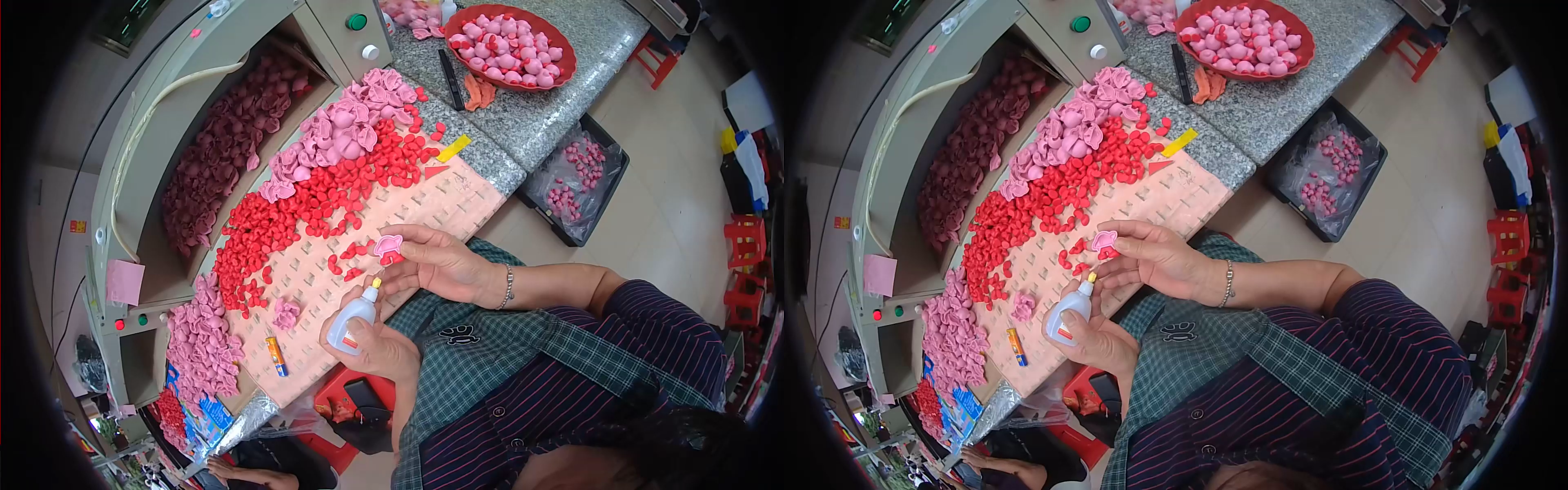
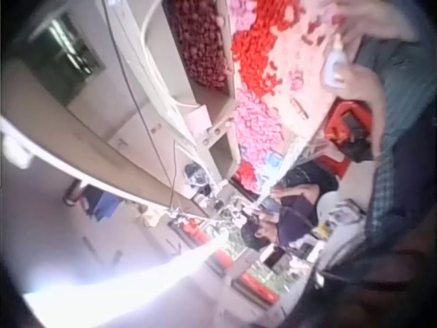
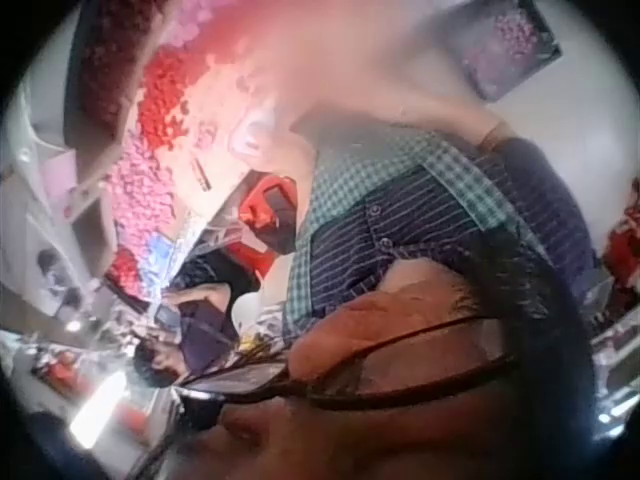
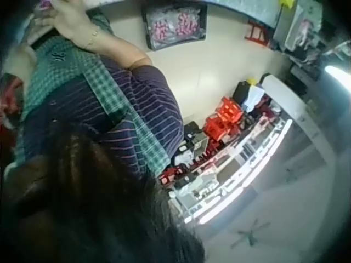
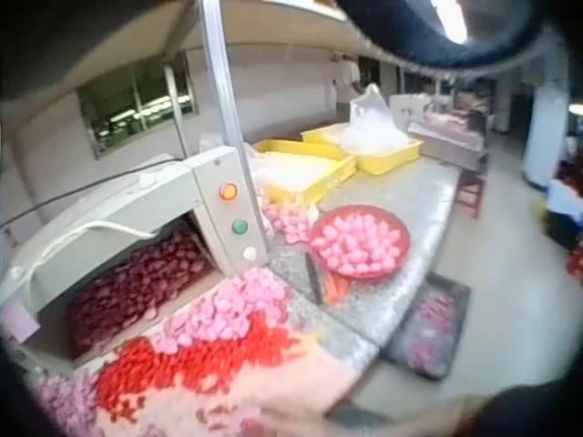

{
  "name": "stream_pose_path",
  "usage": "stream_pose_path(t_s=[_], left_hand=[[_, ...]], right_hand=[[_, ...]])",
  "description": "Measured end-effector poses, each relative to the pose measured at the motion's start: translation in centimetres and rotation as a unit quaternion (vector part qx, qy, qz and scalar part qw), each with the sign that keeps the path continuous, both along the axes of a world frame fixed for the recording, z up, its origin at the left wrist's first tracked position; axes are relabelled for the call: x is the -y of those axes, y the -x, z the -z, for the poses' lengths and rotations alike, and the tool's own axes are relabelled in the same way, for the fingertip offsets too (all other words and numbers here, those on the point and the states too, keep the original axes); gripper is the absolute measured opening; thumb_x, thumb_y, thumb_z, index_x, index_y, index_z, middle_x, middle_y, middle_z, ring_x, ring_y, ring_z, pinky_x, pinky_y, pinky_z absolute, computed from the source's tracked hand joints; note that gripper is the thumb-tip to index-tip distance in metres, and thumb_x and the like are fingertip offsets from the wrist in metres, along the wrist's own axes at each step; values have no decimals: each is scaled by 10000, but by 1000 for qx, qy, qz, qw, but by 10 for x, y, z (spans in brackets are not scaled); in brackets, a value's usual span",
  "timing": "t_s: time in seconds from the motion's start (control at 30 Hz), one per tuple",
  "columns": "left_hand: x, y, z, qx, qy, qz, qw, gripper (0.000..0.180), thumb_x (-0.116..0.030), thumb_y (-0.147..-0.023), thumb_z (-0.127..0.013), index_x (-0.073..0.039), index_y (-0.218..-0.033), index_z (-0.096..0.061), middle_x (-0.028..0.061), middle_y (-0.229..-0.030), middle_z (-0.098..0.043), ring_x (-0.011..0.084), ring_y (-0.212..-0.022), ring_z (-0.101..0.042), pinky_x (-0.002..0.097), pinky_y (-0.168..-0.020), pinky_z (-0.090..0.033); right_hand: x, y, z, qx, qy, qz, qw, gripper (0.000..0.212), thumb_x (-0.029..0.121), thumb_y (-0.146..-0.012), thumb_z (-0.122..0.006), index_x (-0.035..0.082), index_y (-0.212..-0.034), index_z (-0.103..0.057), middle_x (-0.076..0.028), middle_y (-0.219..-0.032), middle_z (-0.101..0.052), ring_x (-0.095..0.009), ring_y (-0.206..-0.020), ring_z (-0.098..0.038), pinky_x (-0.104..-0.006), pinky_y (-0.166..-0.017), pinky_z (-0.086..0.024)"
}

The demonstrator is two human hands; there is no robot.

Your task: Assembling and grouping small pink and red plastic toy components at a factory workstation.

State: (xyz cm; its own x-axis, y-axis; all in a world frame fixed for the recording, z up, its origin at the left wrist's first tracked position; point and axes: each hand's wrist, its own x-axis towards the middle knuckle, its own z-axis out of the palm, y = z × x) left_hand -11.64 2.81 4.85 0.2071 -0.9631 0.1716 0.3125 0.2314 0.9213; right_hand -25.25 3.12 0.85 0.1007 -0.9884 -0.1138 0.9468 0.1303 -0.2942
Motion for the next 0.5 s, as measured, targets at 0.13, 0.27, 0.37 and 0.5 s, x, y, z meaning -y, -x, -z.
stream_pose_path(t_s=[0.13, 0.27, 0.37, 0.5], left_hand=[[0, 0, 0, -7, 7, 5, 1000, 473, -278, -949, -668, 27, -1177, -388, 300, -1119, -599, 399, -990, -666, 471, -854, -598], [0, 1, 0, -5, 15, 5, 1000, 450, -248, -947, -663, 29, -1174, -391, 302, -1117, -599, 396, -999, -661, 480, -871, -592], [0, 0, 2, 1, 18, 0, 1000, 433, -228, -946, -658, 33, -1168, -394, 304, -1113, -599, 395, -1005, -658, 480, -877, -590], [0, 0, 6, 44, 37, -11, 998, 455, -321, -960, -656, 26, -1160, -440, 264, -1112, -608, 343, -993, -656, 422, -842, -590]], right_hand=[[0, 0, -1, -10, -1, -4, 1000, 448, 157, -1024, -535, 69, -1451, -432, -142, -1299, -609, -331, -1110, -661, -499, -982, -540], [0, -1, -3, -6, -5, -2, 1000, 447, 159, -1020, -545, 70, -1445, -440, -141, -1298, -610, -328, -1109, -662, -501, -981, -541], [0, -1, -3, -5, -5, 0, 1000, 445, 159, -1017, -550, 69, -1440, -445, -142, -1298, -610, -328, -1108, -662, -502, -981, -540], [0, -1, -2, -5, -1, 0, 1000, 447, 160, -1015, -555, 70, -1439, -446, -142, -1300, -609, -330, -1113, -660, -505, -982, -539]])
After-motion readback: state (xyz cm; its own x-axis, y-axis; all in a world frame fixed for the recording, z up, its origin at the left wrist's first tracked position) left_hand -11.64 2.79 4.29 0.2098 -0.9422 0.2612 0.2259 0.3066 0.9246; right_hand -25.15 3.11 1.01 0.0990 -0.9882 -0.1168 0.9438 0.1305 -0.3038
